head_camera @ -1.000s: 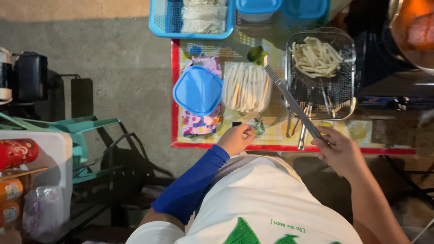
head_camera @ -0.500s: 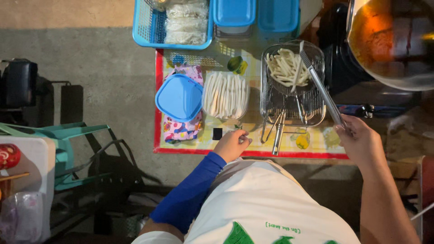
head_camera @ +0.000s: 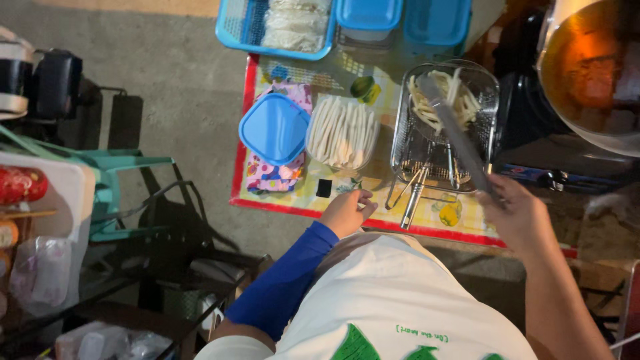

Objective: The person uses tongs to transfer white vegetable sticks from a container into a metal mesh strainer basket. They then lift the basket and lower it into a wok of hot oil to begin frying.

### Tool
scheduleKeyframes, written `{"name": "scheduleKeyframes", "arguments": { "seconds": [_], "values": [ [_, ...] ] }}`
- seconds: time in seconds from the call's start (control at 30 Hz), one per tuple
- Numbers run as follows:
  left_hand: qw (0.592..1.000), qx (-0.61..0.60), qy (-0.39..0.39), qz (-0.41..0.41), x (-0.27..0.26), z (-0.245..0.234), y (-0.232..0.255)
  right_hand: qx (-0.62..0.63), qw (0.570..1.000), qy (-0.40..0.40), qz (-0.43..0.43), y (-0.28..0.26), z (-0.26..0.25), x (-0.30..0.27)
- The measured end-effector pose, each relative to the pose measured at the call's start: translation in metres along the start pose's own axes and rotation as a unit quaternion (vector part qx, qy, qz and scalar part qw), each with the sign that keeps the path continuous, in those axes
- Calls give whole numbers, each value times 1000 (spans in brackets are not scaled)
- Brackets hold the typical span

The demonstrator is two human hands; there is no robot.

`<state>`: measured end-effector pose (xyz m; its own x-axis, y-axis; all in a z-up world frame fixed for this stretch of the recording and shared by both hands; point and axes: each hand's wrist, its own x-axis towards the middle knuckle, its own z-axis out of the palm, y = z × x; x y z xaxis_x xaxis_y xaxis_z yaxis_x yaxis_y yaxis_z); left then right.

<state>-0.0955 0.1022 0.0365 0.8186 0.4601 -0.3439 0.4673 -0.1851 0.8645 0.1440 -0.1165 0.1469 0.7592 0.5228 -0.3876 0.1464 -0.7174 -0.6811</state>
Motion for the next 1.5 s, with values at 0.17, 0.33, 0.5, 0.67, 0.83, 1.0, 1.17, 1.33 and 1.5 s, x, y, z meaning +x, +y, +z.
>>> {"name": "scheduleKeyframes", "arguments": {
  "seconds": [0.17, 0.33, 0.5, 0.67, 0.83, 1.0, 1.17, 1.33, 1.5],
  "values": [
    [1000, 9, 11, 1, -4, -3, 6, -61, 987, -115, 89, -30, 23, 6],
    [1000, 23, 12, -2, -10, -3, 5, -27, 988, -139, 57, -45, 34, 12],
    [1000, 20, 10, 21, -12, 2, -2, -93, 978, -162, 97, -56, 33, 19],
    [999, 21, 10, 25, -11, 2, -1, -139, 974, -153, 94, -71, 38, 18],
    [999, 29, -4, 23, -12, -3, 7, -274, 952, -139, -8, -79, 50, 16],
    [999, 35, -7, 23, -13, -4, 5, -235, 965, -116, 6, -78, 49, 7],
    [999, 22, 6, 36, -10, 0, -1, -158, 981, -107, 43, -70, 42, -2],
    [998, 35, -1, 44, -3, 4, 0, -60, 994, -85, 24, -47, 34, -9],
    [996, 51, 6, 70, 4, 4, 4, -28, 998, -36, 31, -10, 4, -8]
  ]
}}
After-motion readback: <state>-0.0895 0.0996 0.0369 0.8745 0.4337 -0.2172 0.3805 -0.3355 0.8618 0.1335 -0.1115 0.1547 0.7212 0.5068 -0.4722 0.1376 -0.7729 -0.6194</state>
